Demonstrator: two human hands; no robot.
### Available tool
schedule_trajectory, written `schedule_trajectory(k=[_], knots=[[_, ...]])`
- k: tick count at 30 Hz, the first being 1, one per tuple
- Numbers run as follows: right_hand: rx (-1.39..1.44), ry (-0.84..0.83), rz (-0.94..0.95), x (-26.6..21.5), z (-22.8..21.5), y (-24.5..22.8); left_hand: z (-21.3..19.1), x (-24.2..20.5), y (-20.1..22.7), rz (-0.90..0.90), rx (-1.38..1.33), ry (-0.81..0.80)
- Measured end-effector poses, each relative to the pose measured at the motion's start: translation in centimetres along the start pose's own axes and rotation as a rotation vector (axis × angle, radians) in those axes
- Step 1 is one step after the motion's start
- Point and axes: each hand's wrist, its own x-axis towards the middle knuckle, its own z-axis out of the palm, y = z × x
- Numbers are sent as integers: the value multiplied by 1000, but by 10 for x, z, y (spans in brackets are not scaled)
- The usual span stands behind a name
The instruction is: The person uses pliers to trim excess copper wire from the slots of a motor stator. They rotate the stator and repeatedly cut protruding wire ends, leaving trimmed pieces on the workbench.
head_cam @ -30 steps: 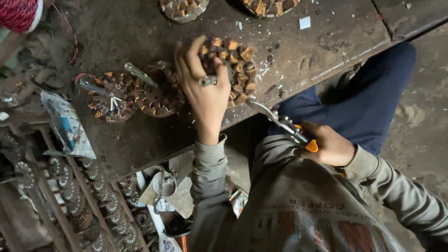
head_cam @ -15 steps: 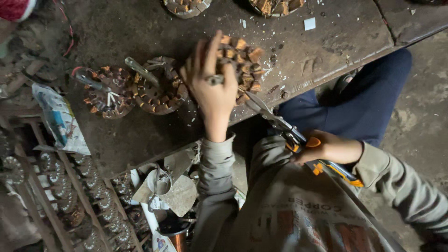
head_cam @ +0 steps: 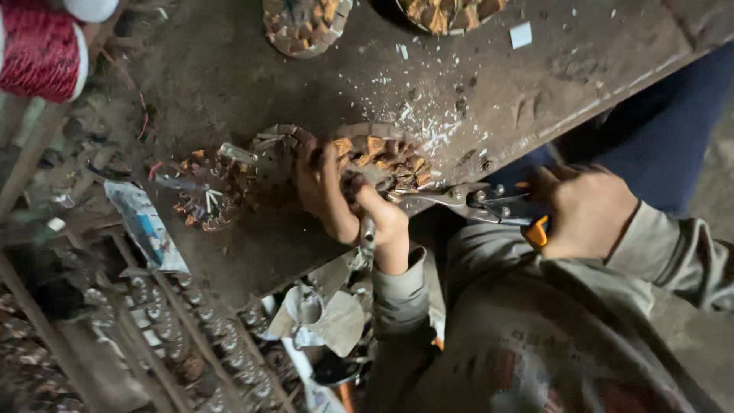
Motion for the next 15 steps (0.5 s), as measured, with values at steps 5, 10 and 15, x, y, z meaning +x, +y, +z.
schedule_trajectory(k=[5,10,15], knots=[[273,950,-474,29,34,3,-1,-2,-16,-113,-180,-109],[326,816,-444,33,54,9,12,-7,-18,-62,-161,-158],[409,-22,-245,10,43,5,16,-7,-5,10,-135,-39]])
